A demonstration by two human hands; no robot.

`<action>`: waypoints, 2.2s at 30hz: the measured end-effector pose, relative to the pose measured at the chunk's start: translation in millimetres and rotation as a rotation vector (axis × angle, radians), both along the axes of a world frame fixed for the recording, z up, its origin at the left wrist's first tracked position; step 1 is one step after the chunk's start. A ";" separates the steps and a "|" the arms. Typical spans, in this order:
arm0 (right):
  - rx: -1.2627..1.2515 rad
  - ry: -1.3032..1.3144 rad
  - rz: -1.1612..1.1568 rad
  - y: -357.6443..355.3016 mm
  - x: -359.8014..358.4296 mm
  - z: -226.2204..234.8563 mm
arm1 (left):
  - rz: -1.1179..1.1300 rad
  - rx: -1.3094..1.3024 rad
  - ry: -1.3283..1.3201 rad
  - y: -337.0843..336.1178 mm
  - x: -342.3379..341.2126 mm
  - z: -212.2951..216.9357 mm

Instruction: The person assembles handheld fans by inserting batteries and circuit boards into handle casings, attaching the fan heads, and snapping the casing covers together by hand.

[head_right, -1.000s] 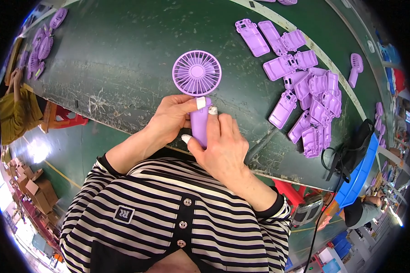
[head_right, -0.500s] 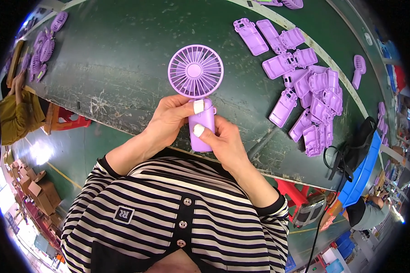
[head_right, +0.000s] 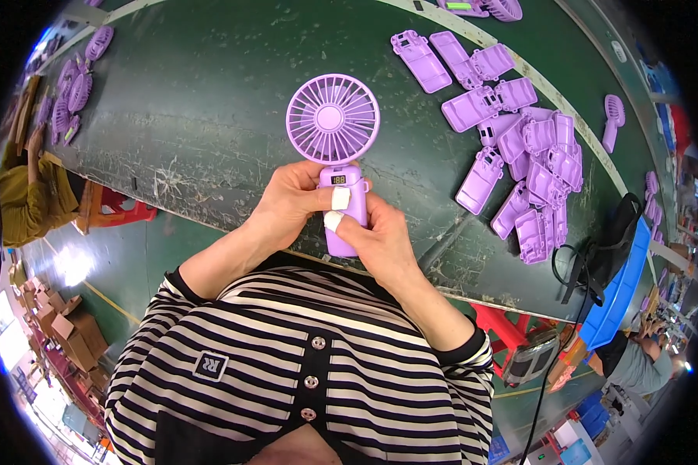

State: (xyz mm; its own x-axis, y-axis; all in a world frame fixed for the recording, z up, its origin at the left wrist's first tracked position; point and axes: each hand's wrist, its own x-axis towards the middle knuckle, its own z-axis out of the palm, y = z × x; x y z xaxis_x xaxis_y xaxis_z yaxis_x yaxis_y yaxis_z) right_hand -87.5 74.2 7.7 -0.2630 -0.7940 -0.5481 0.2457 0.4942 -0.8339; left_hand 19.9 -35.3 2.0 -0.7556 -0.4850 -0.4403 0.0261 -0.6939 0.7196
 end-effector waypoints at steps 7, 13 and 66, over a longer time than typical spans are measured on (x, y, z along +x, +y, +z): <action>-0.045 0.042 0.012 -7.6 -4.0 -2.1 | 0.032 -0.110 0.061 -3.8 -1.9 3.9; -0.201 -0.271 -0.038 -19.4 -7.0 -4.1 | -0.005 0.059 0.110 -15.1 -6.7 9.0; -0.266 0.329 -0.376 -25.6 -31.7 -21.9 | -0.300 -1.376 -0.312 -172.9 18.7 54.3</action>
State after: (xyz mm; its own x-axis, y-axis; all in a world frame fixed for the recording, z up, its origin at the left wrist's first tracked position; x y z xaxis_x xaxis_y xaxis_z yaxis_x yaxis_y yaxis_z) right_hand -119.2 48.6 -14.2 -0.6775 -0.7122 -0.1836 0.0707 0.1854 -0.9801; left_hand 38.6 -208.2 56.3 -0.8655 -0.4955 0.0740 -0.2735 0.5910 0.7589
